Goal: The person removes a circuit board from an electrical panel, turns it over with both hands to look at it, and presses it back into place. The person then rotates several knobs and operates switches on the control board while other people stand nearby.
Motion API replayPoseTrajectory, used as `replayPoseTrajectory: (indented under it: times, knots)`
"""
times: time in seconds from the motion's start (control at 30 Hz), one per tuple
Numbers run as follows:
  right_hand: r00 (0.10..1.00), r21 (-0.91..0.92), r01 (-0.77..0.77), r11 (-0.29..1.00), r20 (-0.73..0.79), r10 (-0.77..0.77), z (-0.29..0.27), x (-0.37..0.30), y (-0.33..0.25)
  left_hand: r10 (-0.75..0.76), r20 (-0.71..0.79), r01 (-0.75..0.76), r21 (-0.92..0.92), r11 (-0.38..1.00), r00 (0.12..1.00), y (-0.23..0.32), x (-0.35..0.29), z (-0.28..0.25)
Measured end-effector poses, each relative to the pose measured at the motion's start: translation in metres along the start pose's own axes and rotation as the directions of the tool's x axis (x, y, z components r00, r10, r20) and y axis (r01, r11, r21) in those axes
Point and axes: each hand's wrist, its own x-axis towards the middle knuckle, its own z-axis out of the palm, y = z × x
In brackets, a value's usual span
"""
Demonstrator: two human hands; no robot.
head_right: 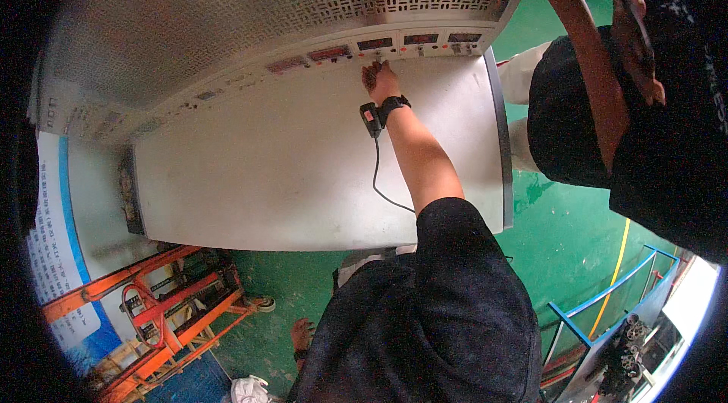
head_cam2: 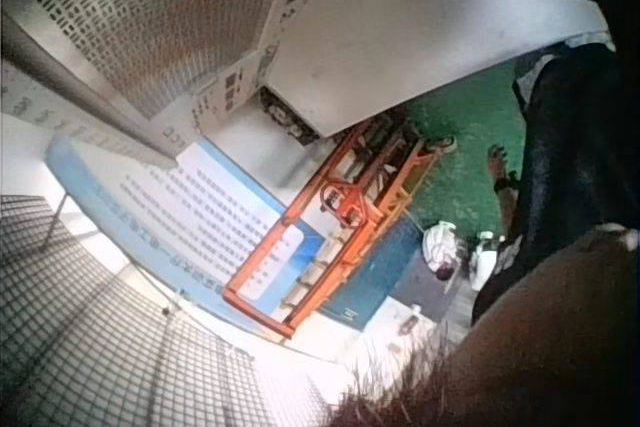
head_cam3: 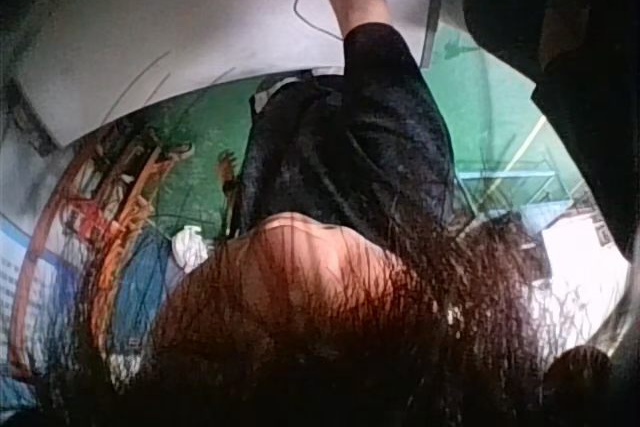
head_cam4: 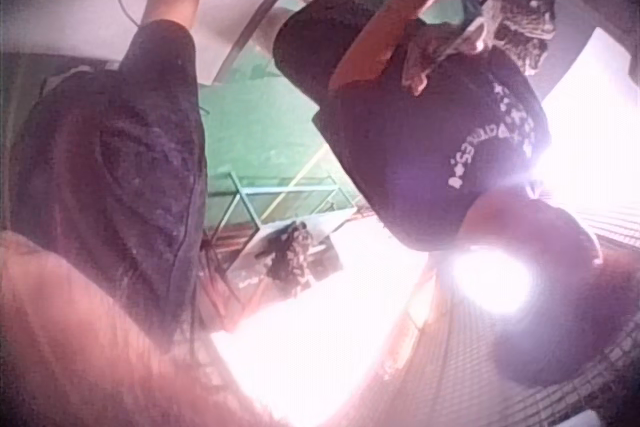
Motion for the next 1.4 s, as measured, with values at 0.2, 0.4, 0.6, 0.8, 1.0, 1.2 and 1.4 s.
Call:
replayPoseTrajectory:
  times: [0.2, 0.4, 0.6, 0.8, 1.0, 1.2, 1.4]
  knots:
    - [0.955, 0.118, -0.268, 0.956, -0.101, 0.281, 0.041, -0.03, -0.033, -0.062, -0.022, 0.063, 0.059, 0.996, 0.998, -0.015, 0.006, 0.0]
    - [0.946, 0.028, -0.171, 0.985, -0.276, 0.172, 0.054, -0.029, -0.036, -0.017, -0.014, 0.018, 0.051, 0.999, 1.0, -0.023, 0.007, -0.004]
    - [0.945, -0.195, -0.073, 0.978, -0.328, 0.005, 0.053, -0.03, -0.035, -0.146, 0.076, 0.144, 0.028, 0.989, 0.986, -0.052, 0.031, -0.019]
    - [0.944, -0.14, -0.33, 0.934, -0.037, 0.328, 0.056, -0.043, -0.068, 0.084, 0.146, -0.093, 0.059, 0.994, 0.986, -0.043, -0.002, 0.007]
    - [0.834, 0.207, -0.549, 0.809, 0.203, 0.514, 0.045, -0.029, -0.059, 0.052, 0.098, -0.052, -0.002, 0.999, 0.994, -0.046, 0.001, 0.008]
    - [0.953, 0.287, -0.296, 0.911, 0.023, 0.302, 0.066, -0.047, -0.069, -0.095, 0.099, 0.093, 0.024, 0.995, 0.991, -0.042, 0.009, 0.01]
    - [0.942, -0.608, -0.237, 0.757, 0.047, 0.333, 0.074, -0.057, -0.048, -0.133, 0.069, 0.127, 0.088, 0.988, 0.989, -0.026, 0.005, 0.022]
